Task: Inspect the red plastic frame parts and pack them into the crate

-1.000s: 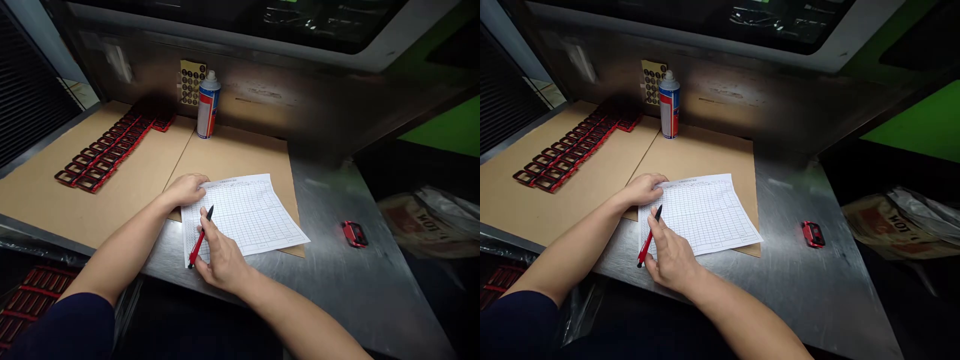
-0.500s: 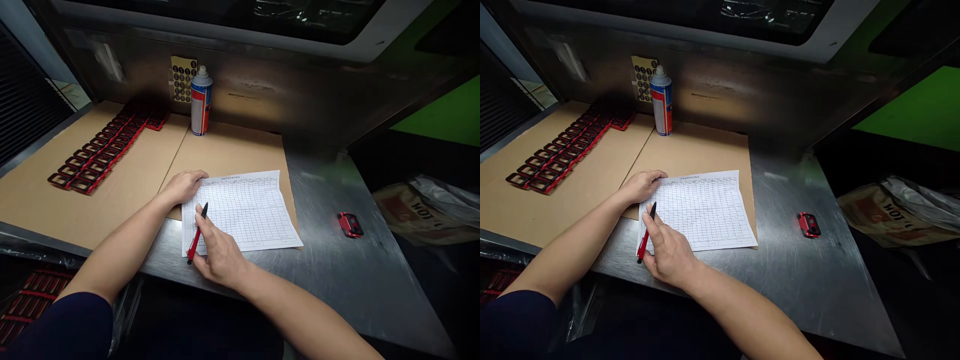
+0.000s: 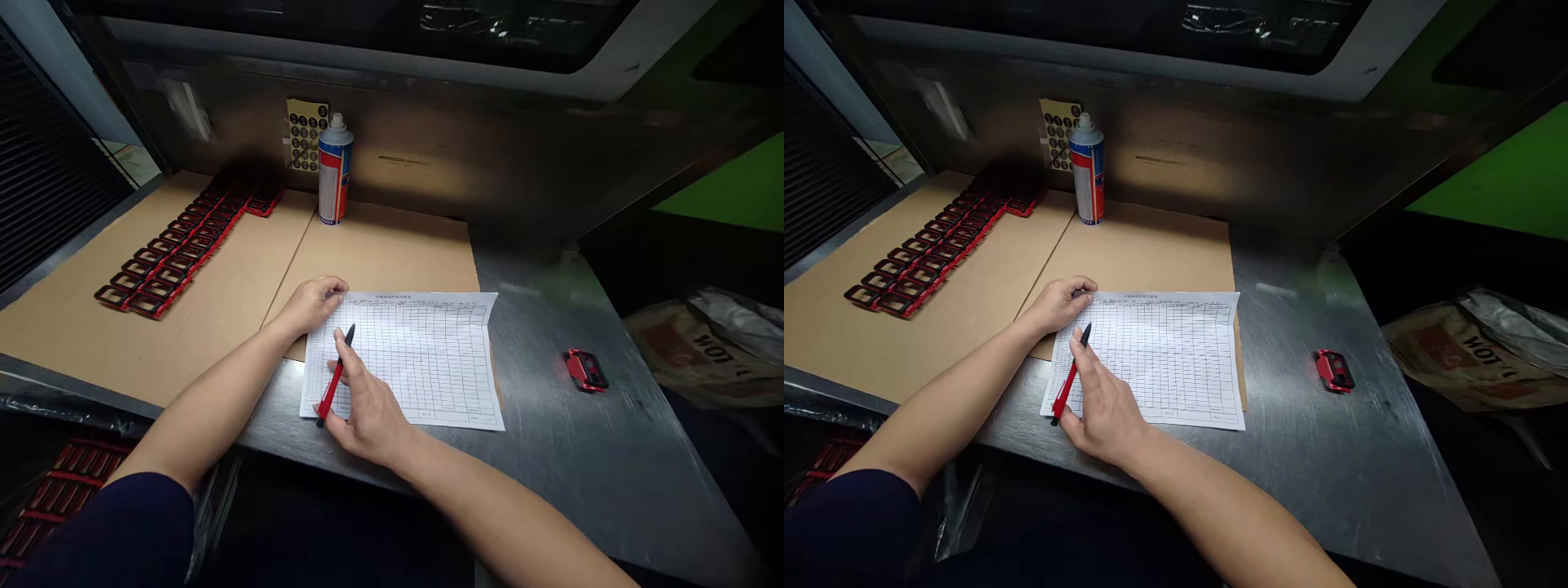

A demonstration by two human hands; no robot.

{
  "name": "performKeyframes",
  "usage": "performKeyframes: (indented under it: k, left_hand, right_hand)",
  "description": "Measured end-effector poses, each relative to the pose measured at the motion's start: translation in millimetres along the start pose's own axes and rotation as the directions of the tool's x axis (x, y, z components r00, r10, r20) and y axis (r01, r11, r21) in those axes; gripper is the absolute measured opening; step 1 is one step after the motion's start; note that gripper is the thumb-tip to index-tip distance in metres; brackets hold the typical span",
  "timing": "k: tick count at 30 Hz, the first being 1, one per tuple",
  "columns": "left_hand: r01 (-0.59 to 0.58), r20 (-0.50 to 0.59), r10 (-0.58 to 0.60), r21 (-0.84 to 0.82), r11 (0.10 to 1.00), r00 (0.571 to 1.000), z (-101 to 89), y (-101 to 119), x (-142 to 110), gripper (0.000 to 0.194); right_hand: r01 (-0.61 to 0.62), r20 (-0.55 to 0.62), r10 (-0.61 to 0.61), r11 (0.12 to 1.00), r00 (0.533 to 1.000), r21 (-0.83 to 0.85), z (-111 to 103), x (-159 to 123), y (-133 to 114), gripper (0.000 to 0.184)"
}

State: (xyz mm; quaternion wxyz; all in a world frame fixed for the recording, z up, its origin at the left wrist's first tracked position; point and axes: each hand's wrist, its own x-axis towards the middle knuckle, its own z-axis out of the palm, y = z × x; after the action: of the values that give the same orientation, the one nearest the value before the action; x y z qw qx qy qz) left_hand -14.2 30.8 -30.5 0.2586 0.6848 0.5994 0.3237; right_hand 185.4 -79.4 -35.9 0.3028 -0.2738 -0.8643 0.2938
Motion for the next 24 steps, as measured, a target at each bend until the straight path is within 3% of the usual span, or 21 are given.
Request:
performKeyframes:
  k: [5,11,18,24]
  left_hand:
    - [0.114,-0.150,-0.134,-0.136,0.984,0.980,7.7,-10,7,0.036]
    - [0.197,-0.184,-0.224,-0.158,0.968,0.957,-1.5,-15,7,0.042]
    - [0.130,-0.057,-0.134,-0.072,0.989,0.989,-15.6,-10,3,0.038]
    - [0.060,-0.075,-0.068,-0.110,0.992,0.995,-7.2,-2,2,0.020]
  right_hand:
    - [-0.084,0.007,0.084,0.992,0.996,0.092,-2,3,0,0.112]
    - [-0.129,0.006,0.129,0.986,0.992,0.101,-1,4,1,0.111]
    - [-0.134,-0.011,0.135,0.986,0.991,0.095,1,4,4,0.100]
    - [-0.098,0.004,0.098,0.995,0.995,0.029,1,3,3,0.102]
